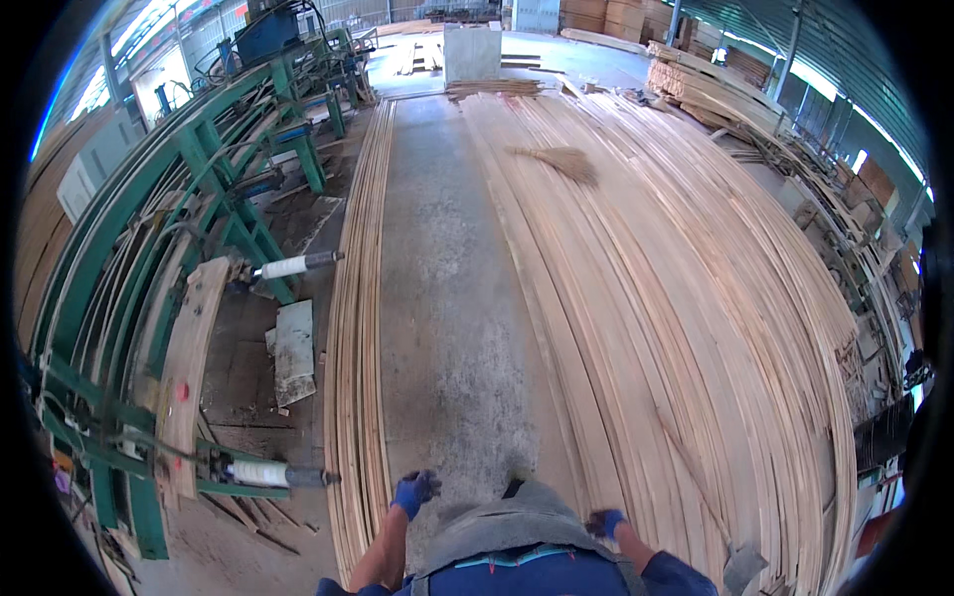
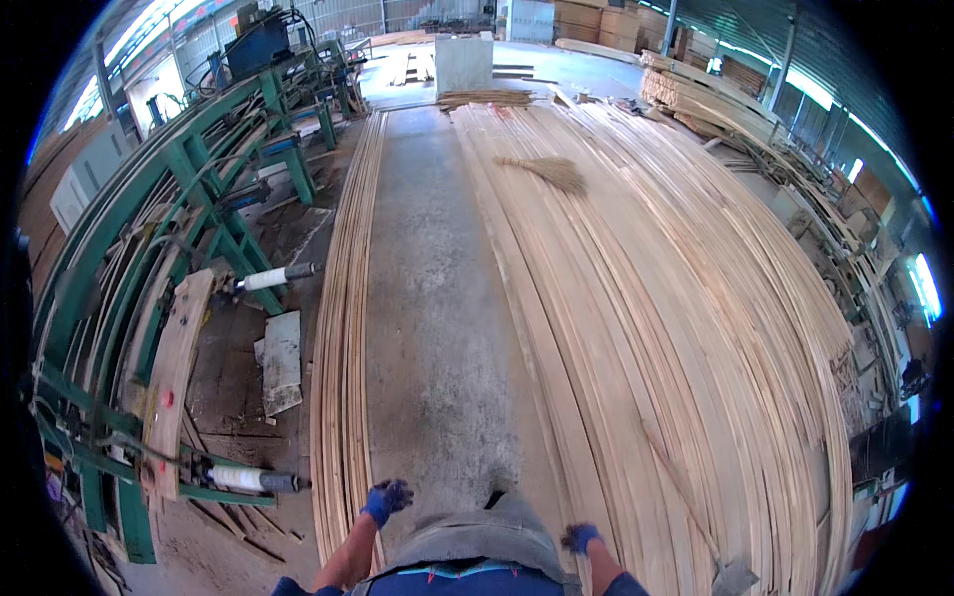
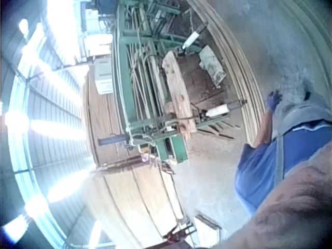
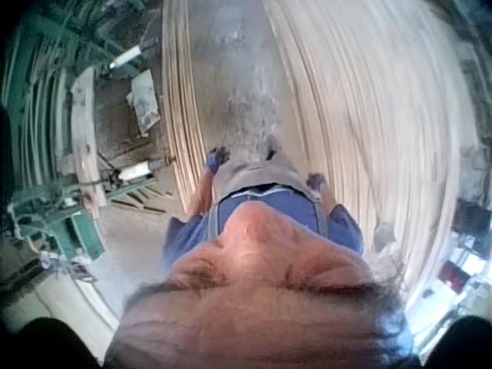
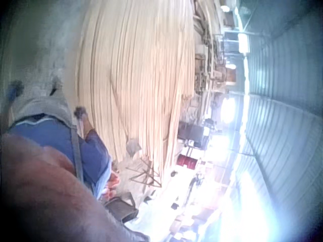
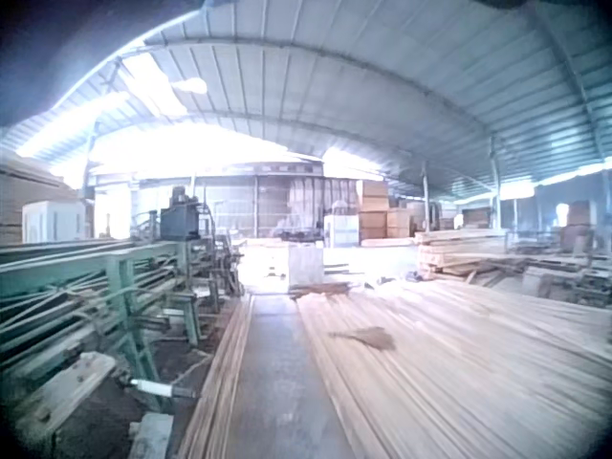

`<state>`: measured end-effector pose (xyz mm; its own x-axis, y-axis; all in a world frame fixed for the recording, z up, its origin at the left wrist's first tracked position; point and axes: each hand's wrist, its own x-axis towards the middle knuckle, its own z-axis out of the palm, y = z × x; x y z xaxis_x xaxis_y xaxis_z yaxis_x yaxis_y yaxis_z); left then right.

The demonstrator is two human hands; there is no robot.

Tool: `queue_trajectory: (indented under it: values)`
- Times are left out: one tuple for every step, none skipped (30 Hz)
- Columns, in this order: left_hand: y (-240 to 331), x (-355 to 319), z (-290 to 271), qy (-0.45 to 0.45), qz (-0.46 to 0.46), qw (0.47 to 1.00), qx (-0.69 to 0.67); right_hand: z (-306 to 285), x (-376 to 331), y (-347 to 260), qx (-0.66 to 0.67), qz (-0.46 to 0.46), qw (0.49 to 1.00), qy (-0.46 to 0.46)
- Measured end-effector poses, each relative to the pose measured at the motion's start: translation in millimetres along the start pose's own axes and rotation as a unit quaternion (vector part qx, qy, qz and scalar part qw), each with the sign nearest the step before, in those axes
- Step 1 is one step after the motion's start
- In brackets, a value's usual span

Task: The person arranges long wooden planks on a metal rack and applies a white adhesive to their edges using a trowel. They then stack the planks together and later move a large assembled wooden panel across the workshop floor.

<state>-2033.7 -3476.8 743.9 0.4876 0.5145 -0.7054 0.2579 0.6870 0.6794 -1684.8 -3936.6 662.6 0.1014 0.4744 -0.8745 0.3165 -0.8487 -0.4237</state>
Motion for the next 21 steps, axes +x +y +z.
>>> queue_trajectory:
  values:
    - [-10, 6, -11, 0.023, -0.002, 0.999, -0.034, -61, 28, -41, 0.210, 0.059, 0.975, 0.040]
    - [-20, 10, -17, 0.038, -0.001, 0.997, -0.071, -123, 49, -83, 0.414, 0.099, 0.898, 0.108]
    - [-30, 39, -22, 0.023, -0.067, 0.996, -0.047, -185, 95, -71, 0.442, 0.062, 0.887, 0.123]
    - [-51, 45, -42, 0.059, -0.131, 0.989, -0.038, -243, 108, -146, 0.408, 0.042, 0.897, 0.164]
    - [-61, 54, -52, 0.074, -0.196, 0.977, -0.029, -297, 112, -199, 0.351, -0.059, 0.918, 0.176]
    - [-71, 62, -48, 0.128, -0.210, 0.960, -0.135, -348, 122, -246, 0.380, -0.070, 0.906, 0.176]
    - [-79, 69, -45, 0.191, -0.212, 0.928, -0.240, -391, 138, -289, 0.408, -0.081, 0.892, 0.173]
    - [-71, 90, -47, 0.206, -0.236, 0.922, -0.227, -426, 153, -324, 0.400, -0.119, 0.891, 0.178]
    - [-52, 120, -48, 0.202, -0.251, 0.926, -0.199, -455, 169, -363, 0.390, -0.158, 0.890, 0.177]
    - [-31, 148, -49, 0.196, -0.263, 0.927, -0.181, -477, 185, -389, 0.384, -0.189, 0.886, 0.177]
    - [-4, 189, -49, 0.187, -0.261, 0.932, -0.168, -496, 206, -402, 0.434, -0.233, 0.857, 0.150]
    - [34, 242, -49, 0.162, -0.252, 0.942, -0.153, -517, 238, -393, 0.497, -0.159, 0.846, 0.108]
    - [63, 283, -53, 0.144, -0.238, 0.950, -0.144, -519, 258, -376, 0.553, -0.074, 0.829, 0.051]
    - [105, 344, -61, 0.112, -0.206, 0.961, -0.149, -516, 274, -360, 0.464, -0.003, 0.881, 0.097]
    - [146, 393, -69, 0.072, -0.160, 0.968, -0.181, -511, 270, -367, 0.370, 0.077, 0.919, 0.115]
    - [209, 443, -61, 0.075, -0.123, 0.980, -0.136, -513, 277, -361, 0.256, 0.091, 0.957, 0.098]
    - [320, 473, -20, 0.075, -0.093, 0.988, -0.098, -522, 284, -355, 0.131, 0.063, 0.986, 0.078]
    - [435, 493, 24, 0.103, -0.066, 0.982, -0.141, -528, 288, -360, 0.066, 0.048, 0.995, 0.061]
    - [518, 521, 42, 0.080, -0.001, 0.989, -0.123, -543, 303, -374, 0.017, 0.032, 0.998, 0.041]
    - [582, 554, 55, 0.051, 0.058, 0.992, -0.104, -560, 318, -391, -0.006, 0.026, 0.999, 0.030]
    - [643, 582, 65, 0.044, 0.084, 0.993, -0.077, -584, 338, -410, -0.025, 0.021, 0.999, 0.018]
